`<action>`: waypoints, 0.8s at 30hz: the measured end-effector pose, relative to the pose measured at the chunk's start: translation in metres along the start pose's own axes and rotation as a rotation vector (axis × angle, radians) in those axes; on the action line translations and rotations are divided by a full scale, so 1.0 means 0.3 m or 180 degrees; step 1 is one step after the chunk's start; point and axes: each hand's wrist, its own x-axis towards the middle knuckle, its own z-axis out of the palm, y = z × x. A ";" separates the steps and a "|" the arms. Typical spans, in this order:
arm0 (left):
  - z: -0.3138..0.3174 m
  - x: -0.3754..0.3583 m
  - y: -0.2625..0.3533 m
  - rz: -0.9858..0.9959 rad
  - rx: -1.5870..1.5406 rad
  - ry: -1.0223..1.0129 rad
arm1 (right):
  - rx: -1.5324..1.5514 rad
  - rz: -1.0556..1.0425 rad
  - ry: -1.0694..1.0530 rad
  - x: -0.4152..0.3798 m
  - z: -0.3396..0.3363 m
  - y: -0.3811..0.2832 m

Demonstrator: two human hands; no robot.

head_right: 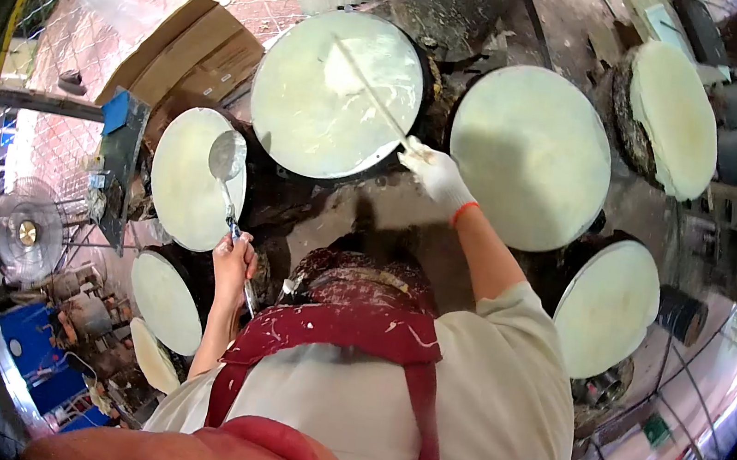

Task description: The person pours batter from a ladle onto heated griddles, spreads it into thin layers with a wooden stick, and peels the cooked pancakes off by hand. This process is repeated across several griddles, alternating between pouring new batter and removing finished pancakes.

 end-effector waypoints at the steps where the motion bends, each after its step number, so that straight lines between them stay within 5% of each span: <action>1: 0.000 0.020 -0.008 0.0031 0.0067 -0.0076 | -0.0258 0.0141 -0.0144 -0.030 0.024 -0.049; 5: 0.025 0.232 0.028 0.0039 0.0096 -0.0529 | -0.0993 -0.1361 0.0174 0.075 -0.019 -0.076; 7: 0.053 0.377 0.061 0.0152 -0.0058 -0.0868 | -0.1601 -0.1169 0.0397 0.076 0.005 -0.099; 11: 0.189 0.658 0.162 0.0331 -0.0134 -0.1167 | -0.1260 -0.0412 0.0161 -0.089 0.081 -0.162; 15: 0.299 0.824 0.215 -0.0031 -0.0341 -0.1734 | -0.0150 -0.0769 0.1333 -0.257 0.152 0.050; 17: 0.315 0.820 0.213 -0.0312 -0.0227 -0.1902 | 0.0551 0.0056 0.1306 -0.318 0.280 0.117; 18: 0.312 0.789 0.205 -0.0477 -0.0180 -0.1932 | 0.0668 -0.0538 0.1451 -0.325 0.391 0.135; 21: 0.266 0.721 0.148 -0.1030 -0.0317 -0.2043 | 0.1662 0.0954 0.0614 -0.320 0.561 0.033; 24: 0.195 0.662 0.116 -0.1239 -0.0822 -0.1880 | 0.1524 0.0784 0.0819 -0.319 0.547 -0.010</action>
